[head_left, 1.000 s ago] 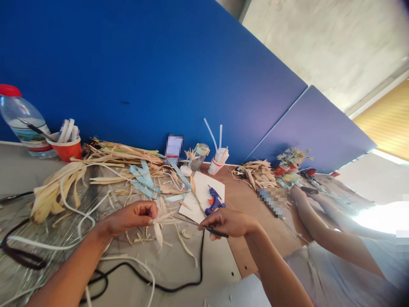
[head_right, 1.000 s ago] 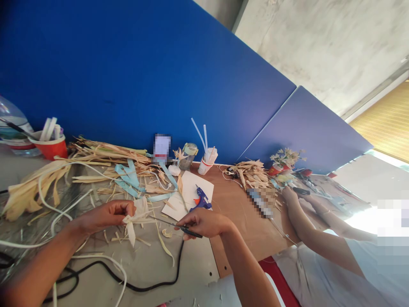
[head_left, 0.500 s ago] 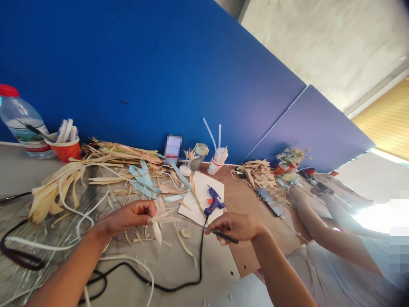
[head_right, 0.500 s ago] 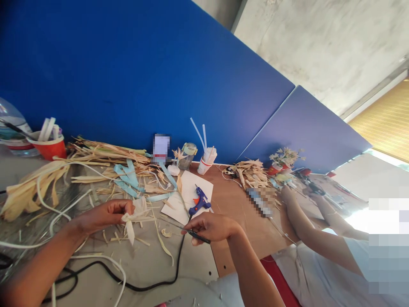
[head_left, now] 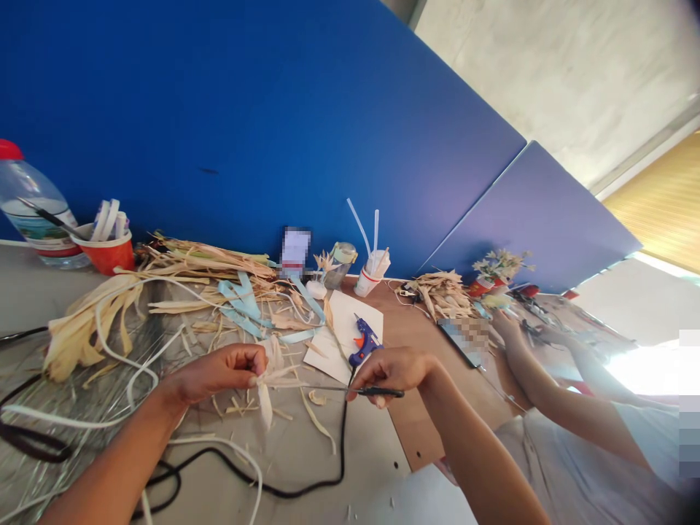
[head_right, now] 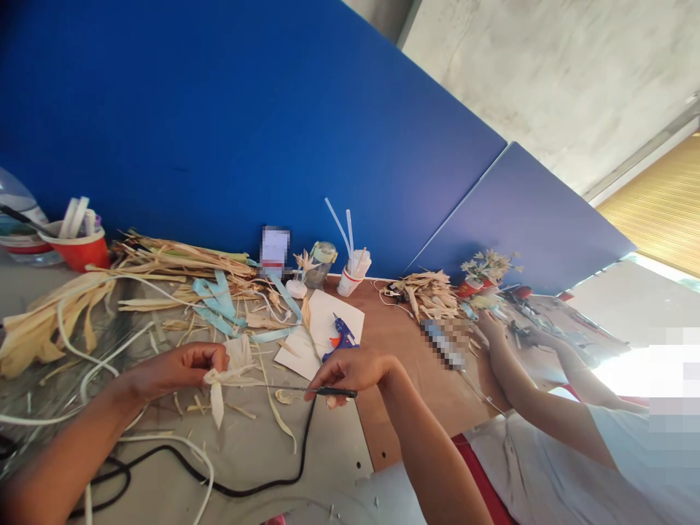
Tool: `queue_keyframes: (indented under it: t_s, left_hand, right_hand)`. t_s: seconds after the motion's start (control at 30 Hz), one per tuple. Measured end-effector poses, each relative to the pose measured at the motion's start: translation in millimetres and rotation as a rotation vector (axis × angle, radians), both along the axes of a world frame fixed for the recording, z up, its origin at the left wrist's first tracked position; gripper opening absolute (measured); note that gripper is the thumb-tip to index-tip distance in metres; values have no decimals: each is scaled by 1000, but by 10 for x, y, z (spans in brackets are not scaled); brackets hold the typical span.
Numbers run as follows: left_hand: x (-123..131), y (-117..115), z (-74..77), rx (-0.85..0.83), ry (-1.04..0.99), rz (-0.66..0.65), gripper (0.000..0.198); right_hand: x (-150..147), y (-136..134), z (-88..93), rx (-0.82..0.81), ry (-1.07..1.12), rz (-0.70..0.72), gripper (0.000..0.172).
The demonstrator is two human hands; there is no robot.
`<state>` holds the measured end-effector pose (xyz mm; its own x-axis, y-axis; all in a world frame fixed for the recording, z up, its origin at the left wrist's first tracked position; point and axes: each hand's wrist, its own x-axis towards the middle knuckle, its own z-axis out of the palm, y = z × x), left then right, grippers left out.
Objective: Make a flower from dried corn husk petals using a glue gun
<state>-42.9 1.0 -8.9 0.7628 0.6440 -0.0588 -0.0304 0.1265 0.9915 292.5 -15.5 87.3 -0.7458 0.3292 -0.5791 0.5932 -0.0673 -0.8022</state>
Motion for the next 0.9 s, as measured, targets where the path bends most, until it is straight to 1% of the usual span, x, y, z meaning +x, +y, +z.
queue_keyframes:
  t_s: [0.2,0.43,0.6,0.73,0.9]
  left_hand:
    - [4,-2,4,-1,-5,-8,26]
    - [13,-8,17,3,1,-9,28]
    - [4,0,-3,13,9,-11,28]
    - [0,6,-11,26,10,-20,28]
    - [13,-7,19,30,17,-19,28]
  right_hand:
    - [-43,70,0,-3,-3,22,59]
    - [-79,105,-11,-5,15,44,61]
    - [-105,121,-4,-9,-9,52,63]
    - [-116,129,-2,-2,-22,62,60]
    - [-120,126,2,4,-17,70,59]
